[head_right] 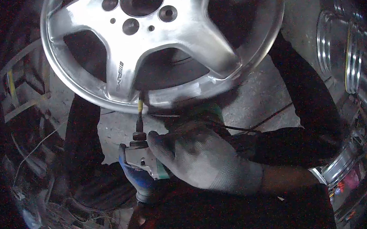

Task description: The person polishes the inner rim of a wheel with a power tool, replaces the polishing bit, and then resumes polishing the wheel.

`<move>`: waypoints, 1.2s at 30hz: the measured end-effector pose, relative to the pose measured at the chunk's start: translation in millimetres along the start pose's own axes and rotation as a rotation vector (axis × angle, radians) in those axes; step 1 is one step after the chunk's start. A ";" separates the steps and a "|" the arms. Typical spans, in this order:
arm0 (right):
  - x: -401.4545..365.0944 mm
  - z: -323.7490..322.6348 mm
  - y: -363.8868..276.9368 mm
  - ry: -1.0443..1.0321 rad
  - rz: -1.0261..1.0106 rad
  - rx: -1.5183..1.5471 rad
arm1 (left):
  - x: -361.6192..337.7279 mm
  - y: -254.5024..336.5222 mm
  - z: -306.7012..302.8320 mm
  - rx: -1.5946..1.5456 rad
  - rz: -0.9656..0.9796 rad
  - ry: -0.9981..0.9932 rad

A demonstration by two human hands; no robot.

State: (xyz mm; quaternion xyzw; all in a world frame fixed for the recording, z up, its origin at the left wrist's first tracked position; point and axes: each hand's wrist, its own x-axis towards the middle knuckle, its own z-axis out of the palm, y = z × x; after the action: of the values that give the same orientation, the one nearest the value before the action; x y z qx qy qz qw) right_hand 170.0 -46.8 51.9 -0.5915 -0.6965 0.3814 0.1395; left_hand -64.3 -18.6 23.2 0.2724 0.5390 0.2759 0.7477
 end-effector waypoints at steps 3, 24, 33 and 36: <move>-8.3 -5.8 5.0 0.098 -0.014 -0.035 | -0.1 -2.0 20.7 -0.454 -0.222 0.234; -4.5 -9.0 15.0 -0.082 0.033 0.210 | -7.9 -1.4 15.9 0.651 0.110 0.087; -30.1 -45.7 21.0 -0.083 0.165 0.313 | 6.9 -19.1 52.0 0.318 -0.147 0.053; -21.5 -38.7 21.6 -0.082 0.101 0.248 | 14.0 -2.1 58.1 0.038 -0.296 0.061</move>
State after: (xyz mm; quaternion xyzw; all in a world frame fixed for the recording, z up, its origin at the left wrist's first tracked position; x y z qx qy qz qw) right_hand 216.1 -52.4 68.4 -0.5877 -0.6187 0.4950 0.1634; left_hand -4.7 -16.6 28.3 0.1953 0.6008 0.1605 0.7584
